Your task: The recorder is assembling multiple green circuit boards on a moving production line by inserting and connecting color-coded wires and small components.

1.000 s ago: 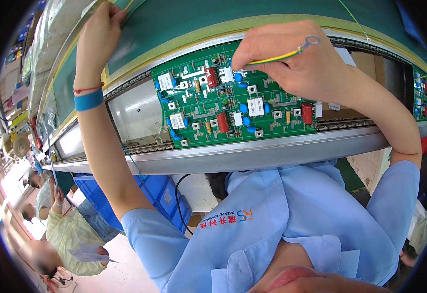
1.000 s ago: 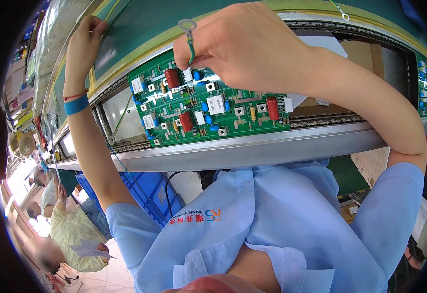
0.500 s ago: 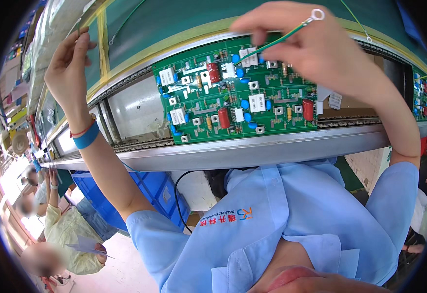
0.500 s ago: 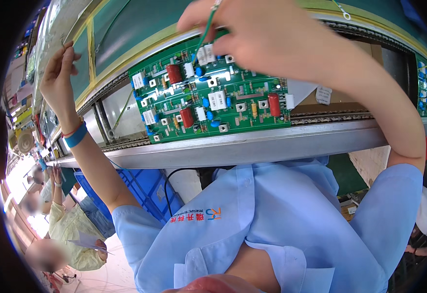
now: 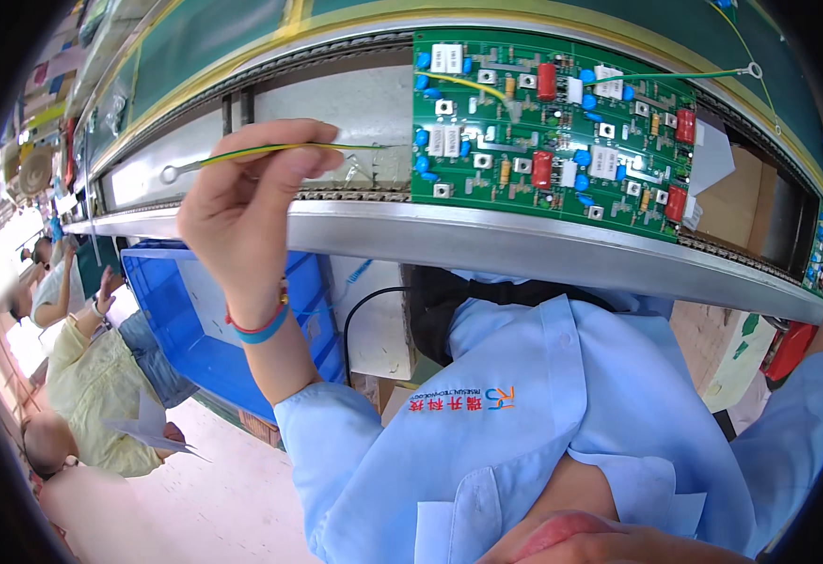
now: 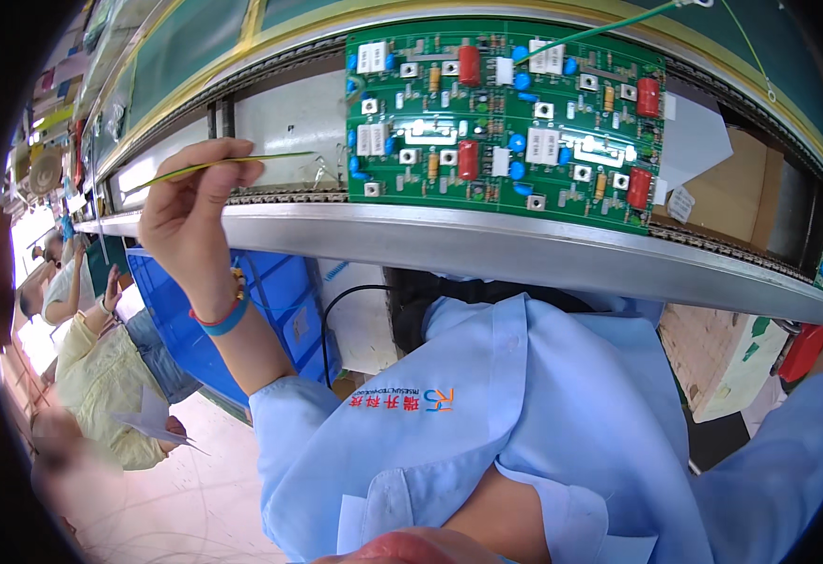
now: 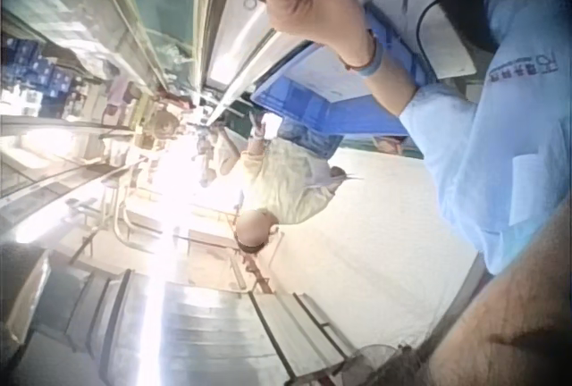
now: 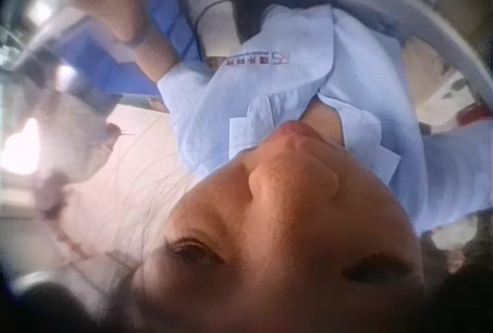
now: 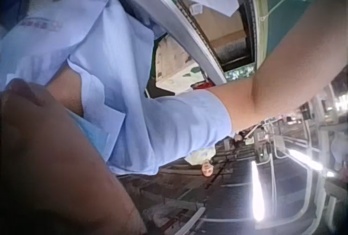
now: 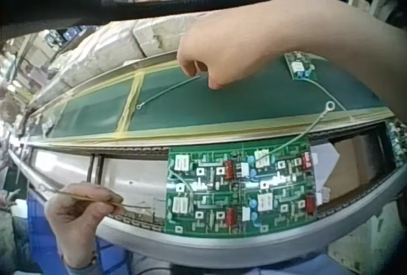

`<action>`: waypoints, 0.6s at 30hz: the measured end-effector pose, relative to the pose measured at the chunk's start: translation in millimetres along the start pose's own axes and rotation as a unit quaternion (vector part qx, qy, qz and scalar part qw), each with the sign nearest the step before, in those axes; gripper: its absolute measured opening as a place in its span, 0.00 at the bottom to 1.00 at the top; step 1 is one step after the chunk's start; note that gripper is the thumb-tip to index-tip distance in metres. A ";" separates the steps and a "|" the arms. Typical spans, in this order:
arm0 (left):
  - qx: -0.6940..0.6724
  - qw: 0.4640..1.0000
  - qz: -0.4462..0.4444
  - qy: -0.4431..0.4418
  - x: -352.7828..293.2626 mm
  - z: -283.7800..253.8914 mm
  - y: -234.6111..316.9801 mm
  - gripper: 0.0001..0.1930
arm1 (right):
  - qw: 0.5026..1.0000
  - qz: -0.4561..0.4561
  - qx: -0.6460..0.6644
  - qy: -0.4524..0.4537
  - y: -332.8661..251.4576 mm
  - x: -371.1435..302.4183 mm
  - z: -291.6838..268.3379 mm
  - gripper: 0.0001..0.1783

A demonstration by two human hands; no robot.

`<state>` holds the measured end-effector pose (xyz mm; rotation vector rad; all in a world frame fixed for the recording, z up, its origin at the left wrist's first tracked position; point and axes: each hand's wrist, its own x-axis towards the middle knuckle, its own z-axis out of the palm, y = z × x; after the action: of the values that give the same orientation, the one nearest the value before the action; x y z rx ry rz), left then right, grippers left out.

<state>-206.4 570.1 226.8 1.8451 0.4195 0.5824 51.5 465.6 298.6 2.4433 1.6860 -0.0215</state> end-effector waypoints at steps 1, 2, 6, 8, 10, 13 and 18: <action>-0.005 1.000 0.001 0.003 -3.4 -2.3 -0.9 0.06 | 0.995 -0.039 -0.078 -0.050 -7.9 16.6 -0.7 0.09; -0.011 1.000 0.003 0.004 -4.1 -4.5 -2.5 0.05 | 0.995 -0.043 -0.081 -0.049 -11.4 25.5 -1.5 0.09; -0.011 1.000 0.016 -0.019 3.7 -4.1 -8.8 0.04 | 0.994 -0.060 -0.084 -0.033 -20.9 44.7 -7.0 0.08; -0.012 0.999 0.015 -0.042 -2.5 14.6 -15.7 0.03 | 0.993 -0.081 -0.084 -0.028 -18.2 43.7 6.9 0.07; -0.013 0.998 0.030 -0.054 4.6 22.2 -19.3 0.02 | 0.993 -0.084 -0.078 -0.025 -12.6 46.9 11.8 0.07; -0.002 0.996 0.041 -0.075 8.4 28.4 -21.9 0.02 | 0.993 -0.091 -0.070 -0.018 -6.4 49.6 16.4 0.06; 0.044 0.989 0.101 -0.101 12.5 34.4 -23.4 0.06 | 0.994 -0.098 -0.057 -0.004 2.1 48.3 20.3 0.05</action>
<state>-176.5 558.3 197.6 2.0229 0.1262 0.5128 72.5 506.7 273.6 2.1858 1.8632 0.0400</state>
